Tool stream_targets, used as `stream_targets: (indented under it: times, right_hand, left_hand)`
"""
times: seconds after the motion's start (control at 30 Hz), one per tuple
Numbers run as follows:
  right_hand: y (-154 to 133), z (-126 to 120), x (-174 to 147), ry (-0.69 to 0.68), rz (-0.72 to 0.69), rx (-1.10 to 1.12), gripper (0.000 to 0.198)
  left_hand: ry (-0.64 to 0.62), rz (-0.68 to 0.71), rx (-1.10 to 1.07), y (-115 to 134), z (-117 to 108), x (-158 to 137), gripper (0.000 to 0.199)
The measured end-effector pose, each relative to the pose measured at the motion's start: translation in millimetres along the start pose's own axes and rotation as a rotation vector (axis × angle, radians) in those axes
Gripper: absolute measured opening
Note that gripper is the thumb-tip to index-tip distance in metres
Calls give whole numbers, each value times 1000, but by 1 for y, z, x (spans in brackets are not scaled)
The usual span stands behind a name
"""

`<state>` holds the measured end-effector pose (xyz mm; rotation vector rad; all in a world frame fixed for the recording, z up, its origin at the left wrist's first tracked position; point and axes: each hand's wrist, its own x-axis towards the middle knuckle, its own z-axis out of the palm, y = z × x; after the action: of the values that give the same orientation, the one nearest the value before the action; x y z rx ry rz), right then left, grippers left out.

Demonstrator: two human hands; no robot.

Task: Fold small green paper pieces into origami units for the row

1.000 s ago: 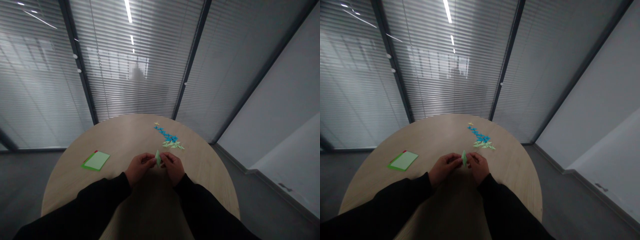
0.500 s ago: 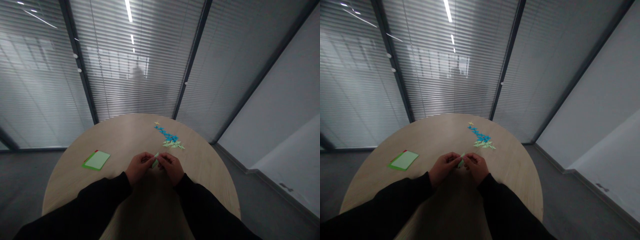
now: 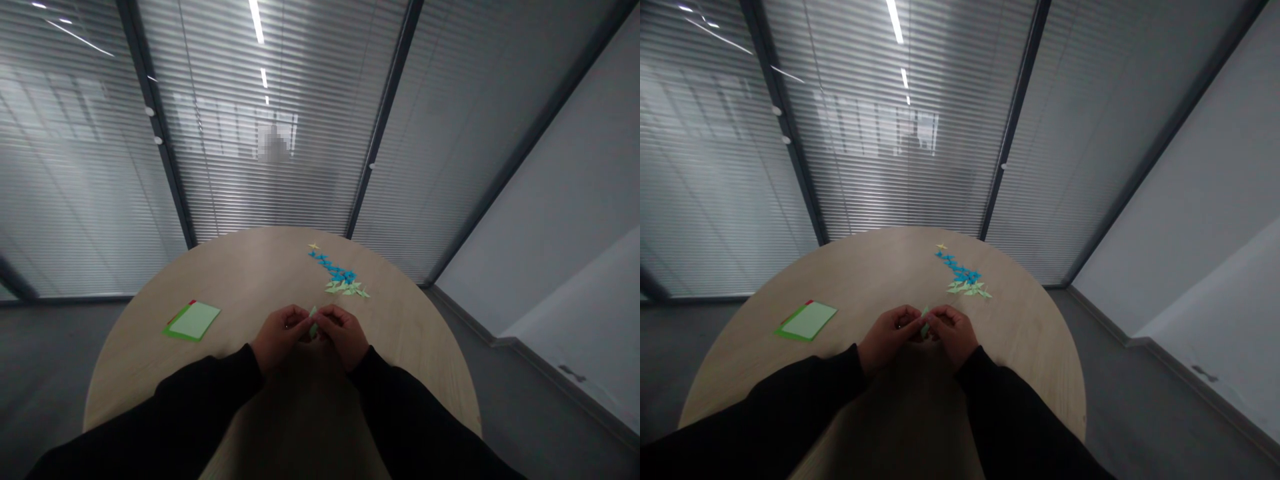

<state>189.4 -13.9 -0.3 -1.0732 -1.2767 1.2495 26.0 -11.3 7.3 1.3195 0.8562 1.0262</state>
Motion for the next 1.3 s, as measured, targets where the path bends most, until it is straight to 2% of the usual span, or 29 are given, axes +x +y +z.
stream_targets:
  times: [0.67,0.8,1.0,1.17,1.3]
  right_hand:
    - [3,0,0,29,-23,-44,27]
    - [3,2,-1,55,-47,-20,26]
    - [3,6,-2,99,-65,16,30]
    - [10,7,0,98,-99,84,29]
    - [10,7,0,121,-107,54,30]
  left_hand:
    - [24,29,18,-3,1,0,37]
    - [-10,41,6,-2,4,-2,37]
    - [-71,-20,-113,-2,11,-4,42]
    - [-86,-6,-15,-3,9,-4,45]
    - [-85,17,69,-2,8,-4,44]
